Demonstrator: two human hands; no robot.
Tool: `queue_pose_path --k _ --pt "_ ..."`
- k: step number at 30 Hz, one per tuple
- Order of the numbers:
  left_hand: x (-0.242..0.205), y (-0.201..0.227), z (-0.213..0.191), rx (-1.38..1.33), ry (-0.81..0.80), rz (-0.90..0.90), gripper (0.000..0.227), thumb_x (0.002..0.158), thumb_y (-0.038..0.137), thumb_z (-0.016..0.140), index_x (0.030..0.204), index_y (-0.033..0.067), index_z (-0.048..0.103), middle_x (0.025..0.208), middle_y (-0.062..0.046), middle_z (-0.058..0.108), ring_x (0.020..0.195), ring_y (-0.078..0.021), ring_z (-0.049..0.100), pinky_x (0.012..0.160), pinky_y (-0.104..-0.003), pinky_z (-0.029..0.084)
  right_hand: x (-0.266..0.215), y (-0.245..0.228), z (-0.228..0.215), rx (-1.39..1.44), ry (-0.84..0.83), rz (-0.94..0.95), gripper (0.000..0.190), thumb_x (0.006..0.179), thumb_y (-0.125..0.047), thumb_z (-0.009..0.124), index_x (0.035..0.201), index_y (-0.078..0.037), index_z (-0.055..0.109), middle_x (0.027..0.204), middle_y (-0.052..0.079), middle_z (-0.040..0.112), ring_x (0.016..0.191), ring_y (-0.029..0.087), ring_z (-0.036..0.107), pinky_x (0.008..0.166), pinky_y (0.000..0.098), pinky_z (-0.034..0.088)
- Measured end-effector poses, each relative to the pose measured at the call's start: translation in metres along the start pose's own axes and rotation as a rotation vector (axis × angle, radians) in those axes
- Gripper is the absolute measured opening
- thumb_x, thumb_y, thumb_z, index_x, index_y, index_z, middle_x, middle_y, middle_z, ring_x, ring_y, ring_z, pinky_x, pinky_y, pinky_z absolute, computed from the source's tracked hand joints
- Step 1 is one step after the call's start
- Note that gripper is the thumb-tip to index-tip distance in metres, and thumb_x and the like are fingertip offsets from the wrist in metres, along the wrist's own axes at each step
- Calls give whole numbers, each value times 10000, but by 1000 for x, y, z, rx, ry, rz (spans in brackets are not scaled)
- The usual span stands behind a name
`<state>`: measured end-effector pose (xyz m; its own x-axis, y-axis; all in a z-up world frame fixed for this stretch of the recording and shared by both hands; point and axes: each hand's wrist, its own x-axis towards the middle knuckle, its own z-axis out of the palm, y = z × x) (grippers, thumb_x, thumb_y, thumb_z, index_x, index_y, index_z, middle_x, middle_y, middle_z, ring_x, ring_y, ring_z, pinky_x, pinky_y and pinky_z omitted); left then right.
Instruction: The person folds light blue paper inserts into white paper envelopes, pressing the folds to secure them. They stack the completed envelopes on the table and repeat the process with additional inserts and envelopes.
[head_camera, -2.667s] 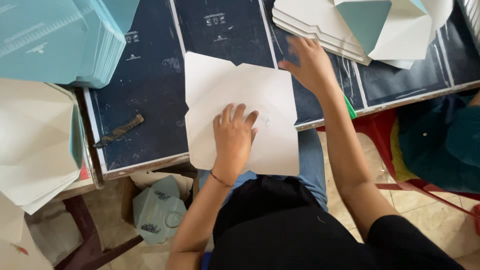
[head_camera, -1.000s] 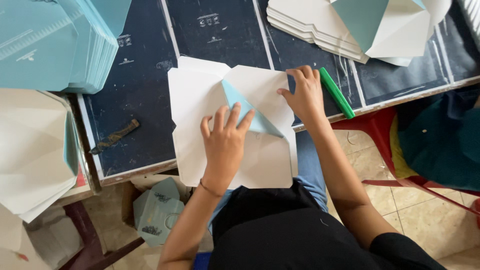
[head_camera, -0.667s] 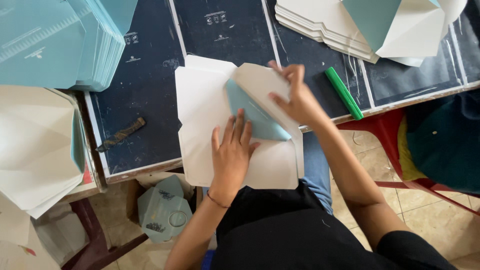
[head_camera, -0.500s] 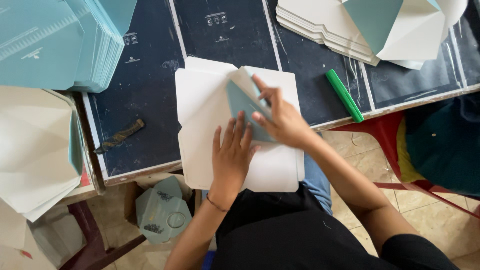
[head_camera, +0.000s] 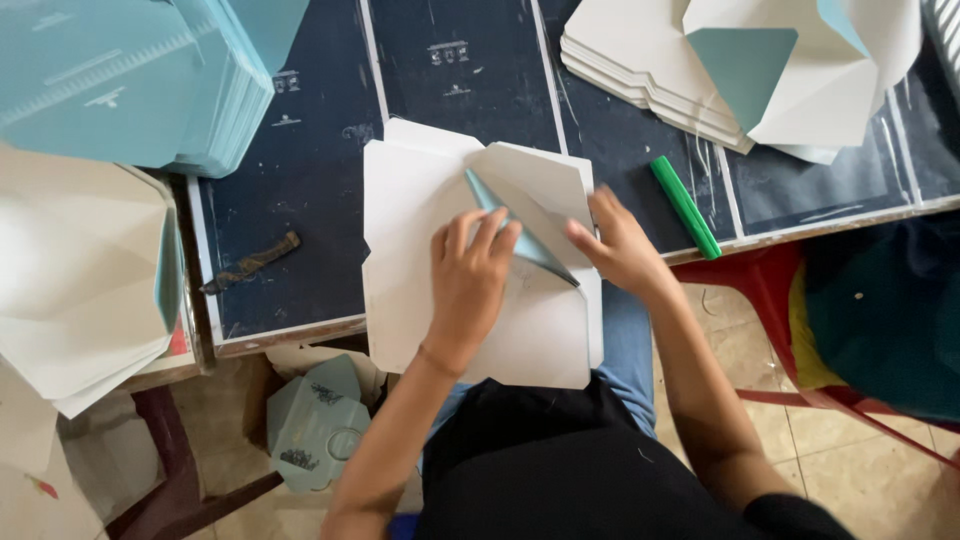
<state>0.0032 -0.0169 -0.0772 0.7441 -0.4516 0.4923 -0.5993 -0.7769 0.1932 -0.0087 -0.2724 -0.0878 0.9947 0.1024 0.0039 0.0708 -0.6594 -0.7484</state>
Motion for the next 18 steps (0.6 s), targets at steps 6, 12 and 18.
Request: queue_pose_path --k 6,12,18 --pt "67 17 30 -92 236 72 122 984 184 795 1060 200 700 977 41 710 1032 -199 651 912 -394 496 -37 48 37 -132 179 73 261 990 -281 776 1148 -118 647 963 73 633 902 377 722 751 419 566" --pt "55 41 -60 -160 423 17 462 1064 98 727 1507 208 658 1541 -122 641 1187 -265 690 979 -417 503 -13 71 24 237 398 -183 482 1015 -105 726 1442 -11 522 1361 292 624 1344 394 581 1113 533 444" --pt "26 31 -98 -123 492 -20 224 1135 109 676 1351 56 648 1424 -192 592 1164 -287 673 988 -411 543 127 -40 -61 571 448 -334 418 1070 -22 597 1480 -82 544 1296 69 624 1082 153 593 877 298 508"
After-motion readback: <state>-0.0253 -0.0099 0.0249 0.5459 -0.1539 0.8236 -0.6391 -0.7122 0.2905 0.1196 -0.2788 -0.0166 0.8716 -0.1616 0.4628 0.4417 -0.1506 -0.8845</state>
